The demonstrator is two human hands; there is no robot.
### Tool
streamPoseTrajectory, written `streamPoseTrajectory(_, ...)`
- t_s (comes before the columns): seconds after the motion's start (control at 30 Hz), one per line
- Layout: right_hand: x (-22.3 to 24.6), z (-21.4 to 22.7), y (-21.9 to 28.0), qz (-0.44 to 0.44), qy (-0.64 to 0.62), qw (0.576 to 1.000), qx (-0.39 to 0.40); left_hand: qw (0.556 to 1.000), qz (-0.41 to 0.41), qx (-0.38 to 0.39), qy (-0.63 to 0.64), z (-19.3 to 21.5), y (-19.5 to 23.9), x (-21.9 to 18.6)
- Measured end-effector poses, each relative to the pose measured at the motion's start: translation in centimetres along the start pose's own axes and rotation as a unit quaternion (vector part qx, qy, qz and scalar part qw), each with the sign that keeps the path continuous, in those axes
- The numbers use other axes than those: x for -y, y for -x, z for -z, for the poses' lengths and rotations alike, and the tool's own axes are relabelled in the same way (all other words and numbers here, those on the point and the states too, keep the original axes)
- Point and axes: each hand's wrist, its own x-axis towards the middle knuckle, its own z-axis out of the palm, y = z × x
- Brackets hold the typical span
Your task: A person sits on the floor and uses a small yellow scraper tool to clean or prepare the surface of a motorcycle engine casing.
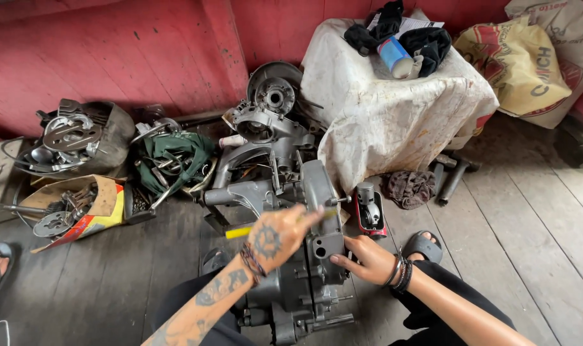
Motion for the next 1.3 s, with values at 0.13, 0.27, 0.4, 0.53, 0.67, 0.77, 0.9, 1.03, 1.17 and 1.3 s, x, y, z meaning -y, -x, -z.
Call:
streamPoseTrajectory(0.13, -0.1, -0.1, 0.3, -0.003, 0.01, 1.0, -0.006, 0.998, 0.01, -0.044, 0.034, -0.2, 0.9, -1.3)
streamPoseTrajectory(0.27, -0.5, -0.3, 0.2, -0.013, 0.007, 1.0, -0.006, 0.979, 0.119, -0.073, 0.15, -1.1, 2.4, -2.7)
streamPoseTrajectory(0.4, 0.1, 0.1, 0.1, -0.016, -0.008, 1.0, -0.003, 0.927, 0.272, -0.184, 0.183, -4.9, 1.6, -2.2)
streamPoseTrajectory(0.53, 0.0, 0.5, 0.2, -0.024, 0.015, 1.0, -0.001, 0.931, 0.262, -0.112, 0.229, -3.3, 3.4, -5.7)
streamPoseTrajectory(0.67, -1.0, -0.1, 0.2, -0.017, -0.006, 1.0, 0.002, 0.93, 0.253, -0.094, 0.248, -3.5, 3.8, -4.7)
streamPoseTrajectory(0.77, -1.8, -0.5, 0.5, -0.028, 0.007, 1.0, -0.004, 0.923, 0.26, -0.164, 0.23, -5.3, 2.3, -3.5)
streamPoseTrajectory(0.9, -0.9, 0.1, 0.2, -0.018, -0.013, 1.0, 0.009, 0.904, 0.262, -0.157, 0.3, -1.5, 3.3, -6.8)
streamPoseTrajectory(1.03, -1.9, -0.3, 0.4, -0.042, -0.034, 0.998, 0.022, 0.875, 0.301, -0.177, 0.337, -3.6, 2.2, -4.9)
streamPoseTrajectory(1.17, -3.0, -1.9, 1.5, -0.066, -0.073, 0.995, -0.013, 0.85, 0.307, -0.234, 0.359, -4.8, 2.5, -5.2)
streamPoseTrajectory(1.3, -6.0, -5.0, 3.3, -0.164, -0.192, 0.963, -0.096, 0.842, 0.331, -0.184, 0.385, -4.6, 4.7, -7.7)
